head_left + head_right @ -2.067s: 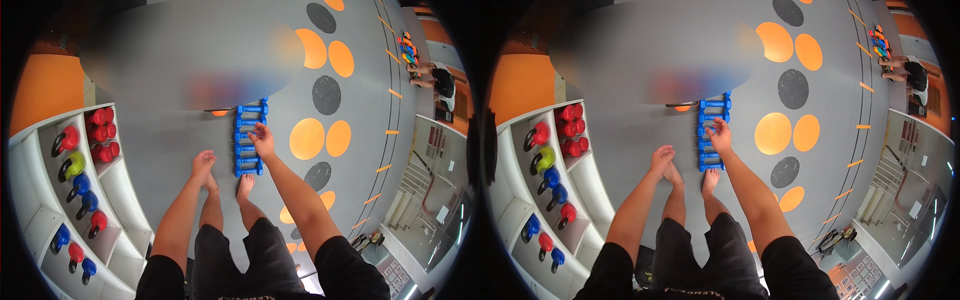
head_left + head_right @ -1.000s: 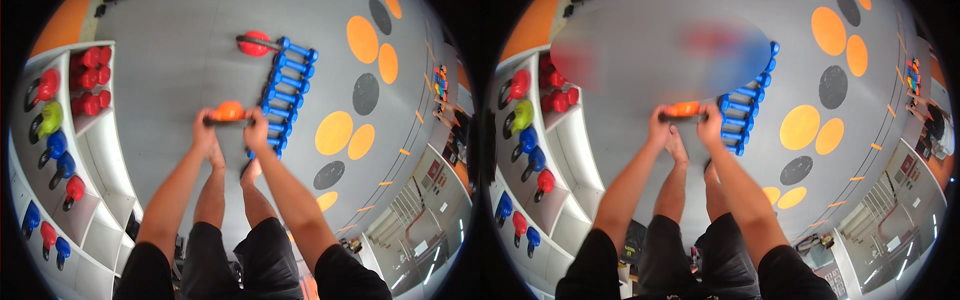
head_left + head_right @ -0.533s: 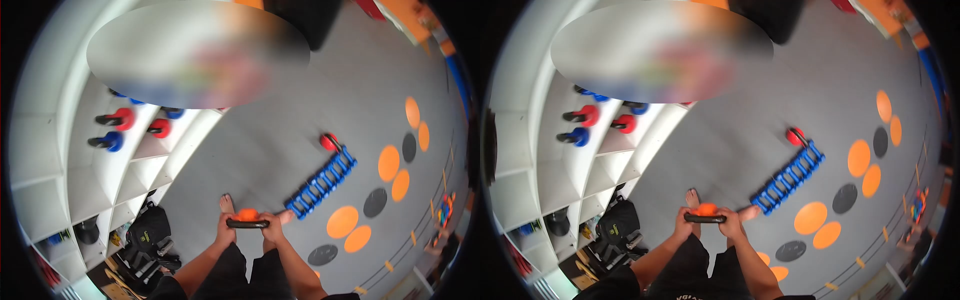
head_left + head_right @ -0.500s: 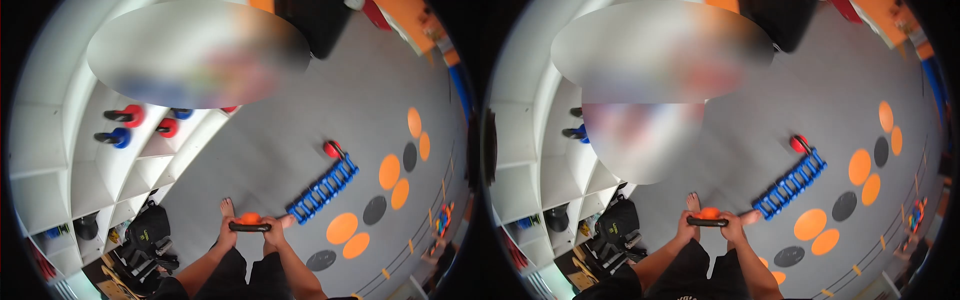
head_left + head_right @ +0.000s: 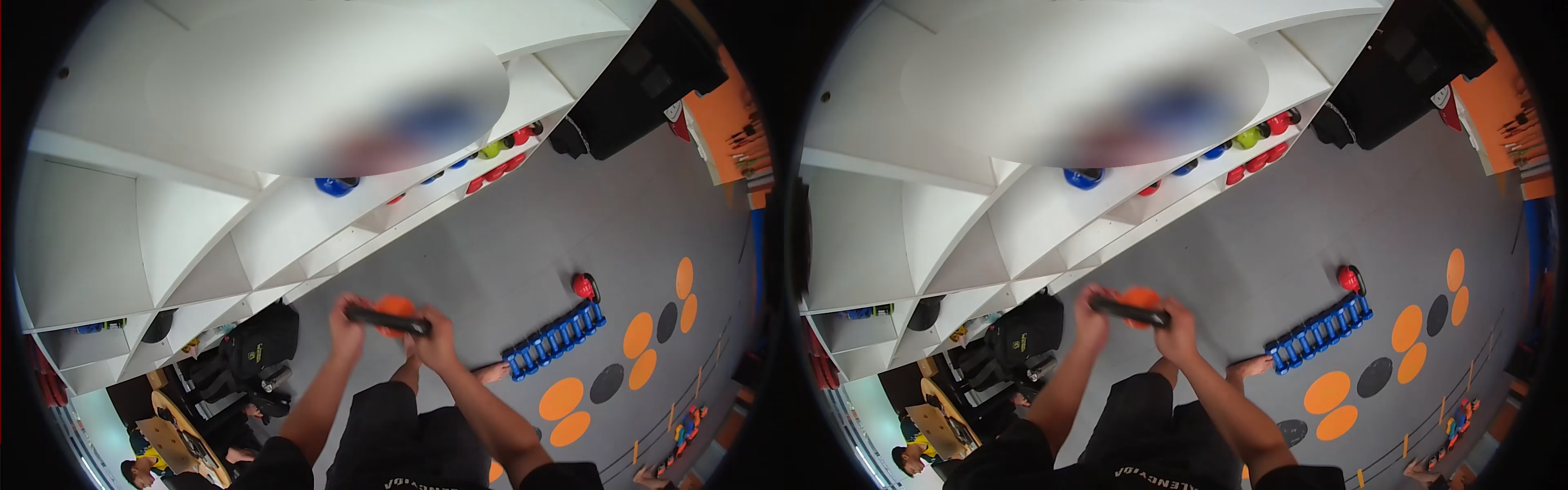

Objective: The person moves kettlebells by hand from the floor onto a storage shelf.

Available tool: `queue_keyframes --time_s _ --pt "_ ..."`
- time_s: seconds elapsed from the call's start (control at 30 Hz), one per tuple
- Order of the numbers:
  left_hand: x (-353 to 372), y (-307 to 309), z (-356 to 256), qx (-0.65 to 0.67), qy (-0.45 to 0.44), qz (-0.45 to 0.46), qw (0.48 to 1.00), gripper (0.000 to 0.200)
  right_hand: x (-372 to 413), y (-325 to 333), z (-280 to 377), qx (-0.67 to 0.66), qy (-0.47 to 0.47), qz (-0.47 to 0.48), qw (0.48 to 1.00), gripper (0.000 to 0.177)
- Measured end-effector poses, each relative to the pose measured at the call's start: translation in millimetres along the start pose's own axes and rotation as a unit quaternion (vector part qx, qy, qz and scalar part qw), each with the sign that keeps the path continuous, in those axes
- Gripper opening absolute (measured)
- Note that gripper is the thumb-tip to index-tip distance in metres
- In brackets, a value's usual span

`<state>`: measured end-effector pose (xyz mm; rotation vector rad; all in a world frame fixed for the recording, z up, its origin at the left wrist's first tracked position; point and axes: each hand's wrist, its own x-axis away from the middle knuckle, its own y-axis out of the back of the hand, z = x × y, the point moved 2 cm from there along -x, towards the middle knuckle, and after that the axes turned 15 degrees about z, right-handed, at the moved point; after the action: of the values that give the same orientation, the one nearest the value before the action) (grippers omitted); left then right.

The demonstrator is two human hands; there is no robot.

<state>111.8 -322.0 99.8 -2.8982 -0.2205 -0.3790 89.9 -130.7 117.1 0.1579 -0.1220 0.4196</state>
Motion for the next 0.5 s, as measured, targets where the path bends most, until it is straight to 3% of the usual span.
queue_keyframes --time_s 0.03,0.13,0.17,0.27,0.3,0.5 --pt "-20 19 -19 0.036 -0.018 -0.026 0.999 0.027 -23 -16 23 0.004 -0.009 0.002 1.000 0.014" --pt "-82 69 -71 0.106 -0.062 -0.052 0.991 0.016 -92 -64 67 -0.025 0.082 -0.037 0.996 0.019" --pt "-101 85 -85 0.105 -0.072 -0.041 0.991 0.015 -113 -77 78 -0.027 0.044 -0.035 0.998 0.018" --pt "-163 137 -112 0.096 -0.124 0.008 0.988 0.005 -170 -112 93 -0.073 0.074 -0.083 0.991 0.018" --pt "-181 147 -119 0.087 -0.117 -0.021 0.989 0.002 -183 -119 101 -0.074 0.078 -0.087 0.990 0.021" --pt "-248 214 -119 0.186 -0.106 -0.048 0.976 0.023 -247 -149 99 -0.034 0.098 -0.062 0.993 0.030"
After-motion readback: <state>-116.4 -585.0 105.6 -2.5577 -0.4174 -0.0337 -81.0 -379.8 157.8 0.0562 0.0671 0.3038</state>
